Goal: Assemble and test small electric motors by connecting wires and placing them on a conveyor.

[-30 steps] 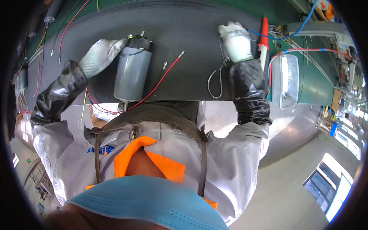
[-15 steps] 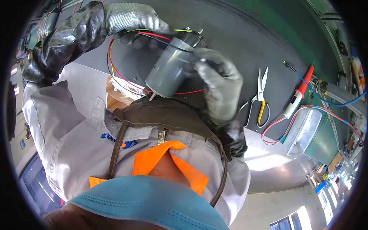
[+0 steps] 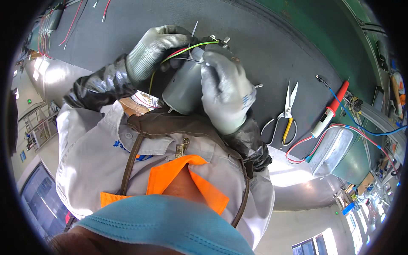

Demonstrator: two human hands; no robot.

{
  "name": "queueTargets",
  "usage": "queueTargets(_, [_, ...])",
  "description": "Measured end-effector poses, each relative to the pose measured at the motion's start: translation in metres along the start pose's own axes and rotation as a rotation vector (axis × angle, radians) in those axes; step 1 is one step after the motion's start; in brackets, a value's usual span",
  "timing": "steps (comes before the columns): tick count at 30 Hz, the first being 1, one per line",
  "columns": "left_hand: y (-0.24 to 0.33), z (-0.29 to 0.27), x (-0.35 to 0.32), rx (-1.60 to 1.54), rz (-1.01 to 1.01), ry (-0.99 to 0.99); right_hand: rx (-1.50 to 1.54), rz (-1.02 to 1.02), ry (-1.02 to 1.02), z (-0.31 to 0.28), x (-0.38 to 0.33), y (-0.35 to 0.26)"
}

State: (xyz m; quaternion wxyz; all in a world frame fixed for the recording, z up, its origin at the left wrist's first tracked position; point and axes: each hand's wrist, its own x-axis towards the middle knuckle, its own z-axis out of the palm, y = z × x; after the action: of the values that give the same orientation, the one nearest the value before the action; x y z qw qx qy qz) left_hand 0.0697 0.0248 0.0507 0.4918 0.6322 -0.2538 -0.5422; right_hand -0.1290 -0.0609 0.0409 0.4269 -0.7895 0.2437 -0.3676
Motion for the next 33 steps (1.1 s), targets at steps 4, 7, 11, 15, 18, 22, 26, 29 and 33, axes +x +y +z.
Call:
queueTargets(4, [-0.019, 0.019, 0.003, -0.212, 0.117, 0.139, 0.501, 0.497, 0.021, -0.007, 0.022, -0.021])
queueTargets(7, [-0.01, 0.038, 0.006, -0.207, 0.114, 0.106, 0.62, 0.623, 0.043, -0.016, 0.036, -0.019])
queueTargets(11, [-0.013, 0.049, 0.007, -0.028, 0.224, 0.073, 0.557, 0.663, 0.034, -0.025, 0.041, -0.021])
queueTargets(15, [-0.012, 0.054, 0.007, 0.014, 0.198, 0.036, 0.578, 0.584, 0.05, -0.029, 0.034, -0.016])
queueTargets(18, [-0.01, 0.057, 0.008, 0.025, 0.178, 0.011, 0.568, 0.615, 0.026, -0.034, 0.037, -0.016])
queueTargets(22, [-0.011, 0.062, 0.011, 0.045, 0.25, 0.007, 0.489, 0.689, -0.196, -0.047, 0.049, -0.012])
queueTargets(26, [-0.007, 0.067, 0.009, 0.02, 0.226, 0.02, 0.523, 0.667, -0.213, -0.049, 0.044, -0.007])
queueTargets(29, [0.0, 0.067, 0.009, 0.051, 0.201, 0.032, 0.632, 0.549, 0.011, -0.042, 0.028, -0.002])
queueTargets(33, [-0.006, 0.065, 0.01, 0.077, 0.229, 0.019, 0.695, 0.516, 0.071, -0.041, 0.026, 0.002])
